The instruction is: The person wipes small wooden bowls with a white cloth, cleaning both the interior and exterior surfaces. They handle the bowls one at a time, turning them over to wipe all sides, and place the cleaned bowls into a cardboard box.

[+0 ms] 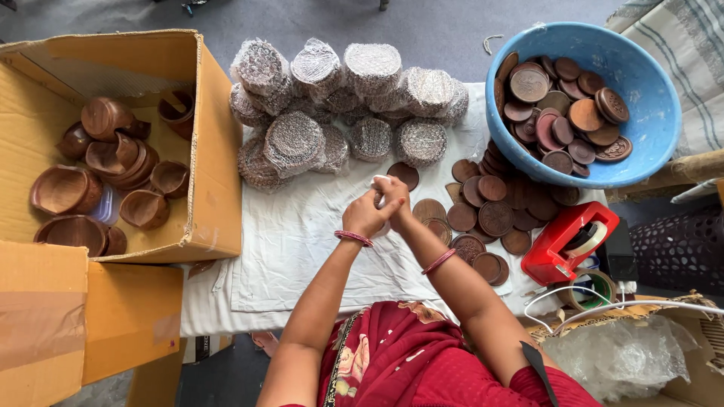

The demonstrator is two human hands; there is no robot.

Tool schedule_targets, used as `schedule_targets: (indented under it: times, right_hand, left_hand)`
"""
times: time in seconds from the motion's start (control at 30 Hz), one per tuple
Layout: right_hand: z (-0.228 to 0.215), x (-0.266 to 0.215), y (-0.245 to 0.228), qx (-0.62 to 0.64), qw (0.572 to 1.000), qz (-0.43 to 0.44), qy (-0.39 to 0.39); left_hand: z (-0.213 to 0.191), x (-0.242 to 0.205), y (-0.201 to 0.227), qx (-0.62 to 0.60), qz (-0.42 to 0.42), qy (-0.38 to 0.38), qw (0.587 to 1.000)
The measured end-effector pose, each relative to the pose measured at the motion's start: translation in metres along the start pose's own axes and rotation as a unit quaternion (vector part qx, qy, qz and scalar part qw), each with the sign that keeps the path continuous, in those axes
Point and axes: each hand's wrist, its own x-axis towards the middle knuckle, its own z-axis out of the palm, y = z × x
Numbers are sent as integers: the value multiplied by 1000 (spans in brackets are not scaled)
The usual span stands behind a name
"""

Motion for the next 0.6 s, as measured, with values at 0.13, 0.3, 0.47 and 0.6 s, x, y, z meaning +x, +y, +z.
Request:
schedule_targets:
  times: [0.13, 0.3, 0.47, 0.6]
  right_hand:
    - [-9, -10, -25, 271, 934, 224, -64]
    - [4, -33, 14, 404, 824, 394, -54]
    - [-2, -39, 10, 391, 819, 420, -34]
    - [-20, -19, 16, 350, 844, 395, -92]
  left_hand:
    - [80, 31, -53, -371, 12, 95, 924]
    - [119, 26, -77, -197, 187, 285, 919]
    - [75, 6, -69, -3, 189, 183, 965]
    - [17, -13, -18, -25, 12, 7, 1000]
